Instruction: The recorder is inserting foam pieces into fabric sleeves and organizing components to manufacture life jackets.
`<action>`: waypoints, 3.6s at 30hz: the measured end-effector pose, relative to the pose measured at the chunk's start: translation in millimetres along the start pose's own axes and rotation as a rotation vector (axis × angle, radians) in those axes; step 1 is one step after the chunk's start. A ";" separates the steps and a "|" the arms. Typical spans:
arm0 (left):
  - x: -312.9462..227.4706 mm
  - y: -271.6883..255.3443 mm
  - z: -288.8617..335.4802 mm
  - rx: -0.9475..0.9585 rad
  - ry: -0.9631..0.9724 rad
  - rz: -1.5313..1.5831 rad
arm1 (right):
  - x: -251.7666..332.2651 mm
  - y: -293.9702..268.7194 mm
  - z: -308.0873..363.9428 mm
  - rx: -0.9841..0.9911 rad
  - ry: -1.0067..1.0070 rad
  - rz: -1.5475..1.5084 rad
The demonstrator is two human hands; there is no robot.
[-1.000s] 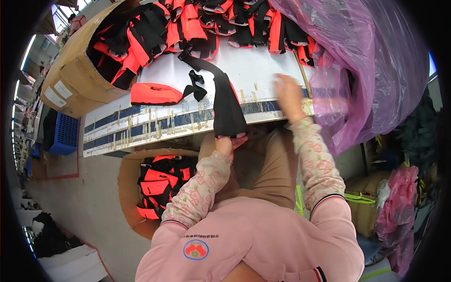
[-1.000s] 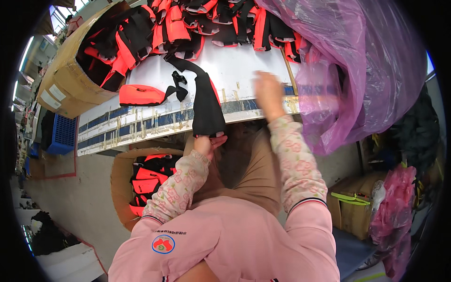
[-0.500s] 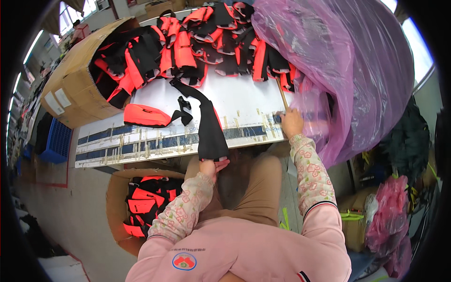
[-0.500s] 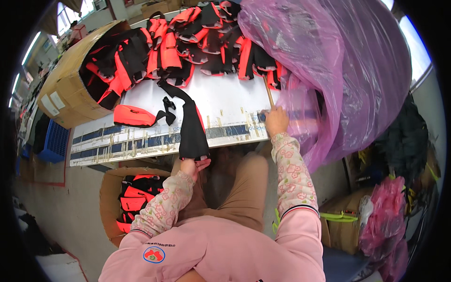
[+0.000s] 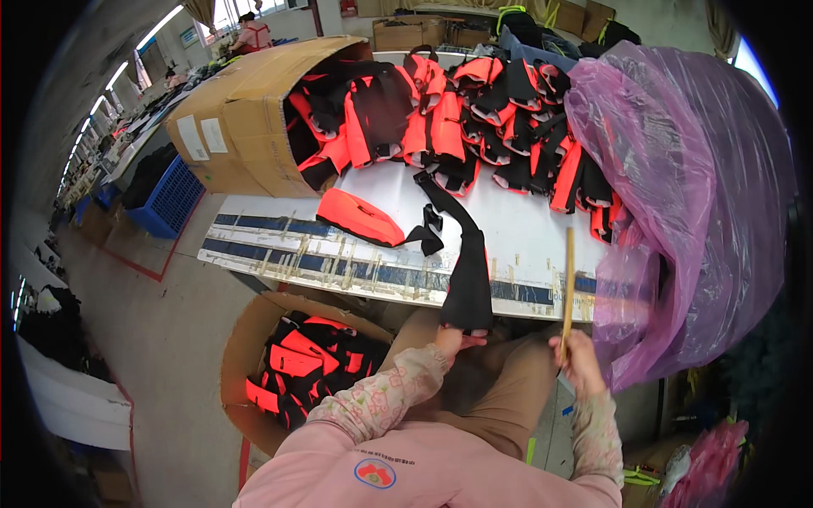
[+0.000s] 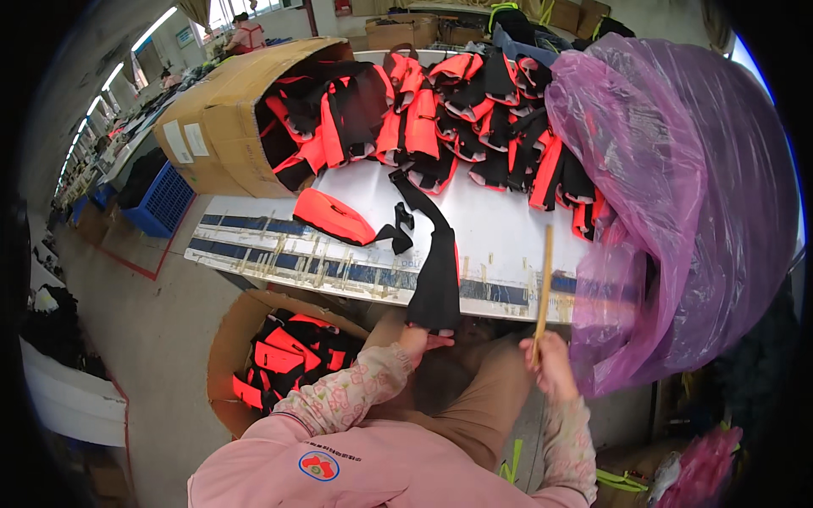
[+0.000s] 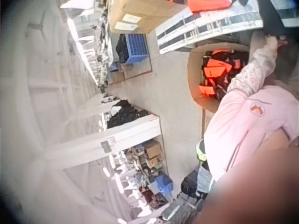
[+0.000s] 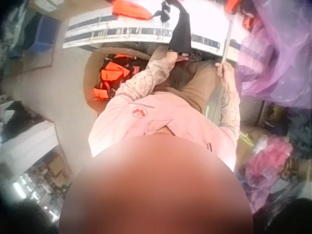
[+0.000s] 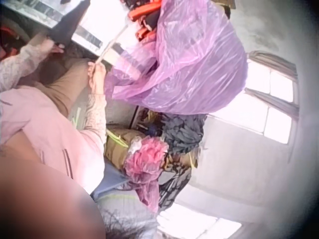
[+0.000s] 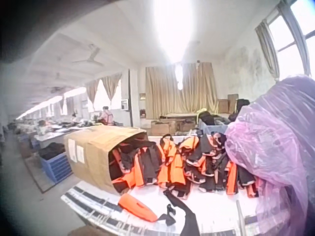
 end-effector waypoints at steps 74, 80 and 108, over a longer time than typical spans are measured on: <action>17.5 4.9 -6.8 -0.038 0.320 -0.224 | -143.9 107.1 114.8 0.267 0.459 -0.313; 17.5 10.6 -7.5 0.016 0.295 -0.318 | -117.5 127.8 48.7 0.109 0.195 -0.276; -77.5 -3.7 -38.1 -0.038 0.415 -0.074 | -62.0 -25.6 81.4 -0.275 -0.603 0.811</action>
Point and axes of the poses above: each hand's wrist, its own z-axis away from the middle knuckle, its own y-axis out of the palm, x = y × z, the point moved 8 cm from there along -z, towards the middle knuckle, and after that the axes turned 8 degrees about y, right-handed, at the moved point
